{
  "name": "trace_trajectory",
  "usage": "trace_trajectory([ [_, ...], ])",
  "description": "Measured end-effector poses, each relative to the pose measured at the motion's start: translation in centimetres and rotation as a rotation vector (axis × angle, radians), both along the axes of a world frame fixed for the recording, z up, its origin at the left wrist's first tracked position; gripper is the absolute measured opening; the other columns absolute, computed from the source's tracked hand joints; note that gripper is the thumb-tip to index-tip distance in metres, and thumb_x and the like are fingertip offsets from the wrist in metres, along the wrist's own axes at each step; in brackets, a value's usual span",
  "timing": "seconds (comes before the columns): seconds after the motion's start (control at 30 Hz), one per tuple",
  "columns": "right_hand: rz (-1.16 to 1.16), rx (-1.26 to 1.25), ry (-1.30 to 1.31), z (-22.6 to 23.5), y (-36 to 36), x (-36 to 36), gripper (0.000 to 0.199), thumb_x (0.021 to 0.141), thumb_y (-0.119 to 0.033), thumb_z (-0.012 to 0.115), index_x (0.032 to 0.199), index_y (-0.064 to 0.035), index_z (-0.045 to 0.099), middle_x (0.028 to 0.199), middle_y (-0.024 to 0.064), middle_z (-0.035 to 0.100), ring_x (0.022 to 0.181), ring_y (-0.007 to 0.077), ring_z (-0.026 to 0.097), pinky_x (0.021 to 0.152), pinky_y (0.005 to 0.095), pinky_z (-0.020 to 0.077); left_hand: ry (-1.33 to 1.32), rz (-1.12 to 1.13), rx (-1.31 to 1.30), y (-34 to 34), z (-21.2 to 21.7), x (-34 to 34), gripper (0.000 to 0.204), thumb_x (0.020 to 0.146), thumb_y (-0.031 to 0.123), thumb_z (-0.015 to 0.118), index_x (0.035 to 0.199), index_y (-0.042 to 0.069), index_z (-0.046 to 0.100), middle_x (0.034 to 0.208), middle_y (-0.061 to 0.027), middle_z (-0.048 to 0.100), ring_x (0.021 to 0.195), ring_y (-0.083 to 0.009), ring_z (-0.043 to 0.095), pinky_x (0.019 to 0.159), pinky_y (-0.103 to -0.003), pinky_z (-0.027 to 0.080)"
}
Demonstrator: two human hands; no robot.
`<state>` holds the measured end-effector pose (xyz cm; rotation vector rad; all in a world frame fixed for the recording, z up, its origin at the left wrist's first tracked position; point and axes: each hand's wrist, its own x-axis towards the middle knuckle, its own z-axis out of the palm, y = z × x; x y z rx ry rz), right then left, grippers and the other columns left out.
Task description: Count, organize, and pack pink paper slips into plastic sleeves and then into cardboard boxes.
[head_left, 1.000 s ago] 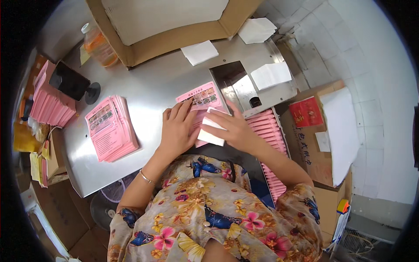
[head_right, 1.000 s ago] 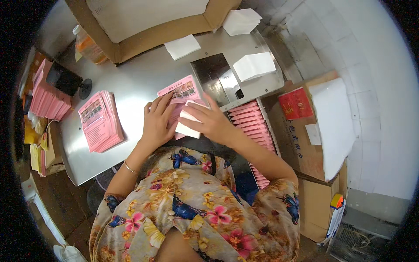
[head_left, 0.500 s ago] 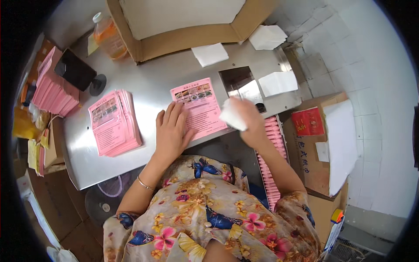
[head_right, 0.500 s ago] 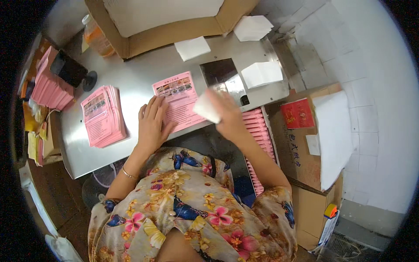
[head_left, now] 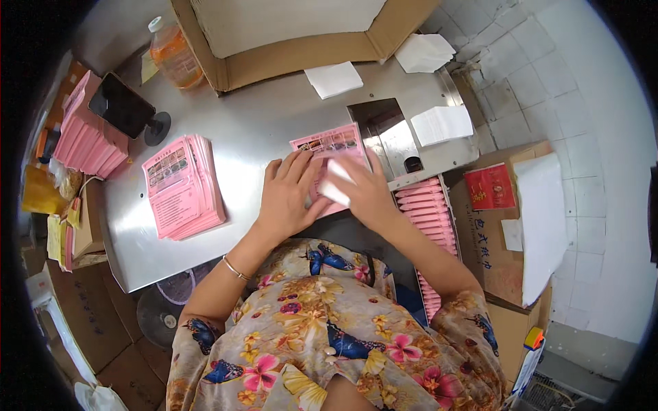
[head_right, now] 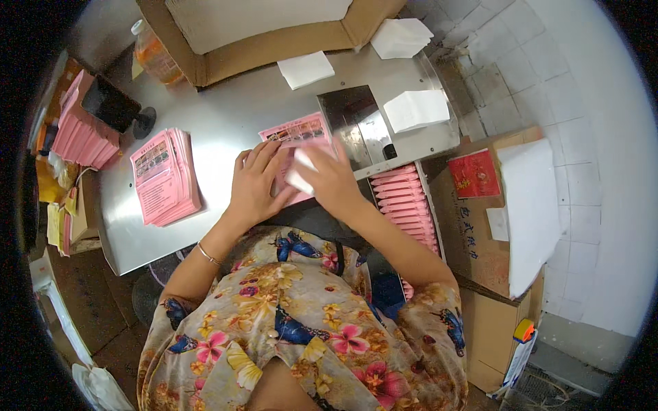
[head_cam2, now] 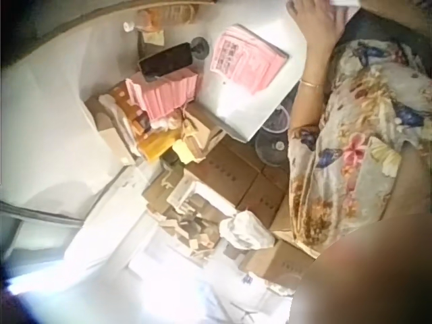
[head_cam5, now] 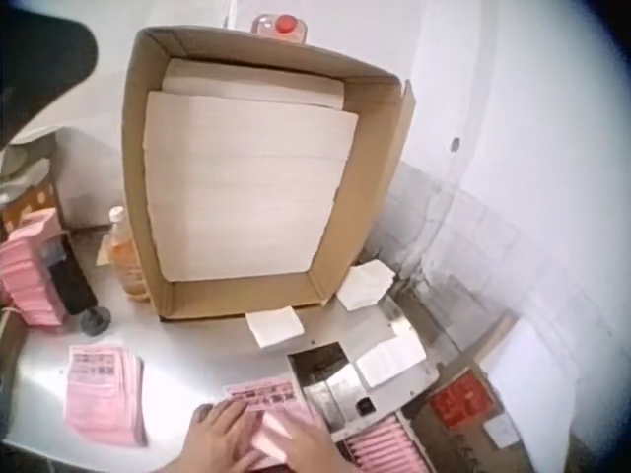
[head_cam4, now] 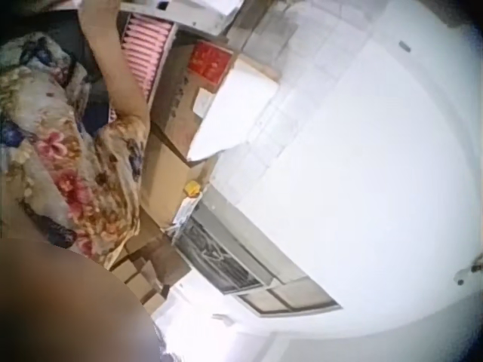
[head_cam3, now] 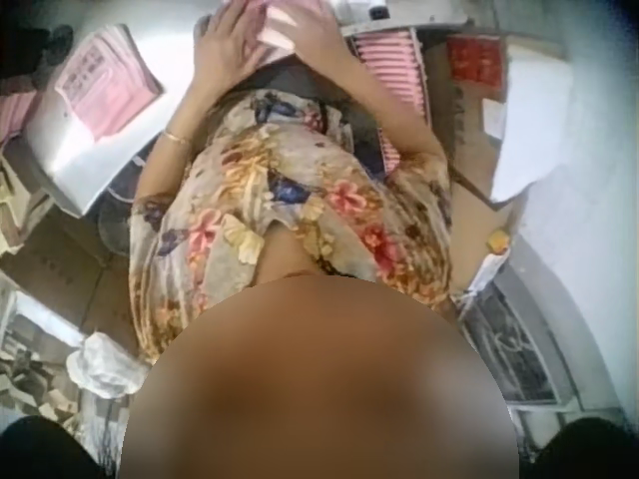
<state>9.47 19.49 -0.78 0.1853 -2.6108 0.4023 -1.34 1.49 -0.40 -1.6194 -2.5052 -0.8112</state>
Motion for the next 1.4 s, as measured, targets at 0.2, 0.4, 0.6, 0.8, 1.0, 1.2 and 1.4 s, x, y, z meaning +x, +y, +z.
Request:
trace_trajectory([
  [0.2,0.023,0.193,-0.098,-0.3,-2.1,-7.1,0.033,0.083,-0.010,0.061,0.116,-0.0095,0.066,0.123,0.0112,0.064,0.124,0.0286,0.056,0.114,0.0580,0.0255,0.105,0.046,0.103,1.4,1.2,-0.3,0.091,0.070,0.031,0.081,0.150,0.018,0.040,0.152,-0.0166,0.037,0.136,-0.0374,0.038,0.109,-0.057,0.029],
  [0.4,0.065,0.072,-0.108,3.9,4.2,0.9,0.029,0.087,-0.006,0.058,0.114,-0.0081,0.068,0.121,0.0117,0.064,0.119,0.0258,0.059,0.104,0.0454,0.0436,-0.022,0.028,-0.002,0.7,1.2,-0.5,0.066,0.076,0.033,0.077,0.134,0.009,0.057,0.142,-0.0183,0.047,0.133,-0.0386,0.042,0.108,-0.052,0.033],
  [0.6,-0.512,0.085,0.033,6.0,14.3,2.6,0.028,0.092,-0.017,0.063,0.118,-0.0075,0.069,0.110,0.0110,0.064,0.101,0.0307,0.062,0.085,0.0405,0.0499,0.064,-0.236,0.223,1.2,3.2,-2.1,0.033,0.084,0.032,0.070,0.098,0.002,0.071,0.110,-0.0164,0.062,0.110,-0.0335,0.056,0.091,-0.045,0.044],
  [0.8,-0.583,-0.093,-0.110,5.8,14.9,2.8,0.030,0.090,-0.022,0.068,0.115,-0.0062,0.070,0.096,0.0107,0.063,0.089,0.0302,0.062,0.077,0.0395,0.0505,0.051,-0.213,-0.026,0.5,1.8,-1.8,0.031,0.085,0.026,0.068,0.105,0.001,0.068,0.090,-0.0098,0.063,0.086,-0.0277,0.060,0.080,-0.042,0.047],
  [1.0,-0.536,0.128,-0.052,4.9,15.2,2.7,0.031,0.089,-0.012,0.063,0.119,-0.0073,0.069,0.105,0.0113,0.066,0.100,0.0299,0.063,0.085,0.0392,0.0500,-0.064,-0.029,0.040,0.0,0.7,-0.3,0.034,0.083,0.019,0.070,0.111,0.001,0.063,0.089,-0.0109,0.062,0.080,-0.0293,0.060,0.073,-0.041,0.050],
  [1.2,-0.382,0.149,0.152,5.2,16.5,3.0,0.049,0.082,-0.001,0.061,0.131,-0.0055,0.061,0.130,0.0158,0.063,0.121,0.0305,0.059,0.107,0.0495,0.0385,0.122,-0.120,0.055,-1.5,1.1,-0.3,0.041,0.085,0.021,0.067,0.120,0.001,0.059,0.131,-0.0208,0.056,0.121,-0.0383,0.053,0.099,-0.050,0.042],
  [1.4,0.373,0.080,-0.050,2.3,3.0,0.6,0.041,0.078,-0.005,0.066,0.119,-0.0102,0.069,0.111,0.0098,0.069,0.113,0.0245,0.064,0.107,0.0494,0.0426,0.060,-0.072,0.005,1.5,-0.7,-0.5,0.059,0.082,0.038,0.070,0.130,0.006,0.057,0.142,-0.0211,0.049,0.132,-0.0404,0.044,0.106,-0.056,0.034],
])
